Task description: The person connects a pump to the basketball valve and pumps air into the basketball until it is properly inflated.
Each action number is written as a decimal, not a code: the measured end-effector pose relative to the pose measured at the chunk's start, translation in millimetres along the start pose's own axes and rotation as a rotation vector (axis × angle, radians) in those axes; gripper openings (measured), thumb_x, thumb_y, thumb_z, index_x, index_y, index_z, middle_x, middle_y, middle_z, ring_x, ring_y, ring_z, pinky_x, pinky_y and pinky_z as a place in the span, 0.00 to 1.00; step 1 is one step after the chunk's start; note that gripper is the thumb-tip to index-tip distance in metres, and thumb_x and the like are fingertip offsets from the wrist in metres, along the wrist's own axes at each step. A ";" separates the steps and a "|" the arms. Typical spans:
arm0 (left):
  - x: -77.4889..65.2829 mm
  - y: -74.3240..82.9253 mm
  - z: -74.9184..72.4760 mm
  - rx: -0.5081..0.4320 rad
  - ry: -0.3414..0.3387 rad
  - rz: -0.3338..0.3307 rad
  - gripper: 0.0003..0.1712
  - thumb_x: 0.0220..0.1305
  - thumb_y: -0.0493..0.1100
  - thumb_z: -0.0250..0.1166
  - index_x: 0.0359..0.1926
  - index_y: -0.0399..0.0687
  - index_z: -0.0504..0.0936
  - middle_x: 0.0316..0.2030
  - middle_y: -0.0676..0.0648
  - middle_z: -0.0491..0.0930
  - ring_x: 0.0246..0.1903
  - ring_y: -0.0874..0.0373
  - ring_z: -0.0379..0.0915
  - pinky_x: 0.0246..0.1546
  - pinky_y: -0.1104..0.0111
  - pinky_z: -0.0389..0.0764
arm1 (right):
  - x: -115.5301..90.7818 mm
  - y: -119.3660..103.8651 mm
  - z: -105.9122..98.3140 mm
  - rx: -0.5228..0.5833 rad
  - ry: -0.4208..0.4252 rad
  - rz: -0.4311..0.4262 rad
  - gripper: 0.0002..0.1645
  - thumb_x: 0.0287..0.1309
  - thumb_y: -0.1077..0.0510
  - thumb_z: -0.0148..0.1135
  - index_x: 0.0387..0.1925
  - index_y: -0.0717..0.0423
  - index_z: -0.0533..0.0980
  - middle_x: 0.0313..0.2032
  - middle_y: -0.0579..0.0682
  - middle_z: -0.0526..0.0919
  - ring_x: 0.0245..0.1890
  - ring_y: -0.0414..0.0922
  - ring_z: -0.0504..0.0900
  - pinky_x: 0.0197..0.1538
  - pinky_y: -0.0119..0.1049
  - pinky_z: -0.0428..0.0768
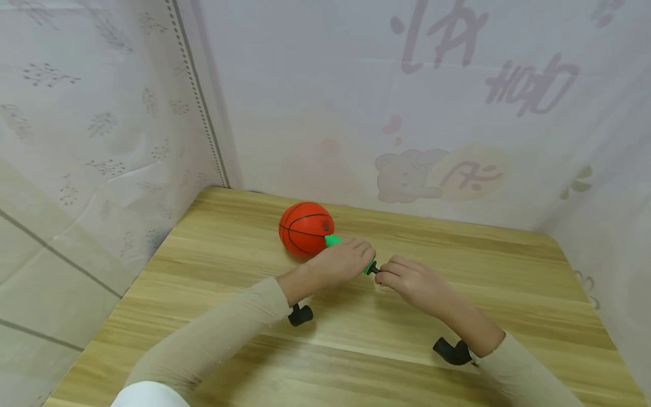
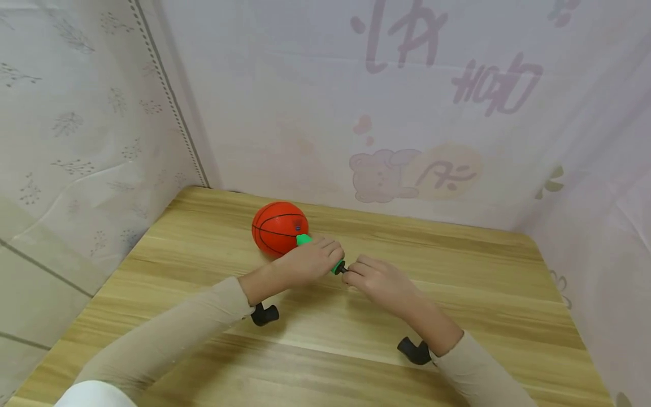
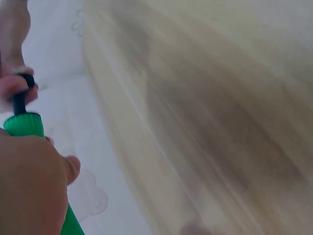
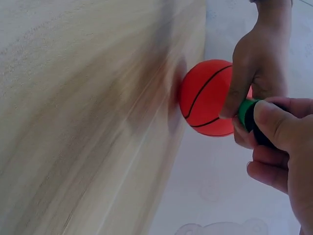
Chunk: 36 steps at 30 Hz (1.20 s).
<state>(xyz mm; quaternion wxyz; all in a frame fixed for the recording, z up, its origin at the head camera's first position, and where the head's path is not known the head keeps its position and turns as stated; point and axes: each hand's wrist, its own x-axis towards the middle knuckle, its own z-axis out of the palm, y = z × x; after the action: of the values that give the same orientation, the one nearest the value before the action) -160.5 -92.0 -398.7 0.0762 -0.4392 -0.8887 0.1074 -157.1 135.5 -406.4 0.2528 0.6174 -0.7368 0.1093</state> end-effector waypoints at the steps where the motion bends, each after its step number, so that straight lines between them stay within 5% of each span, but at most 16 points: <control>1: -0.2 -1.1 0.1 -0.011 0.002 -0.003 0.03 0.78 0.38 0.53 0.48 0.46 0.71 0.45 0.51 0.72 0.46 0.59 0.66 0.51 0.71 0.70 | -0.2 -0.3 -0.3 -0.001 0.007 -0.001 0.21 0.80 0.57 0.43 0.36 0.57 0.81 0.35 0.46 0.83 0.36 0.41 0.79 0.39 0.27 0.79; 18: -5.6 -13.3 -2.7 -0.063 0.043 0.024 0.06 0.74 0.30 0.53 0.45 0.45 0.68 0.44 0.50 0.71 0.45 0.57 0.64 0.50 0.69 0.70 | -44.4 -23.5 -52.9 0.021 0.069 0.012 0.23 0.81 0.56 0.41 0.35 0.55 0.81 0.34 0.44 0.83 0.33 0.40 0.78 0.36 0.28 0.78; 31: -1.9 -5.7 -3.9 0.022 0.009 -0.008 0.06 0.77 0.36 0.54 0.51 0.44 0.72 0.51 0.49 0.76 0.54 0.56 0.70 0.61 0.67 0.71 | -15.5 -1.5 -23.3 0.032 -0.034 0.002 0.26 0.81 0.54 0.37 0.37 0.54 0.82 0.36 0.44 0.84 0.36 0.39 0.80 0.40 0.27 0.79; 36: -0.7 -2.8 -5.0 0.008 0.023 0.015 0.05 0.77 0.38 0.54 0.49 0.44 0.72 0.48 0.50 0.75 0.50 0.57 0.69 0.56 0.69 0.71 | 1.2 3.2 -10.0 0.066 -0.025 0.007 0.05 0.69 0.61 0.61 0.36 0.55 0.81 0.36 0.45 0.84 0.36 0.40 0.80 0.40 0.26 0.79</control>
<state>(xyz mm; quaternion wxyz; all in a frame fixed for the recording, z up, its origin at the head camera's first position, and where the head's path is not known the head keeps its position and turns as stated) -161.1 -93.6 -393.1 0.0872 -0.4467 -0.8841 0.1063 -158.0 139.9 -396.8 0.2227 0.6242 -0.7380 0.1267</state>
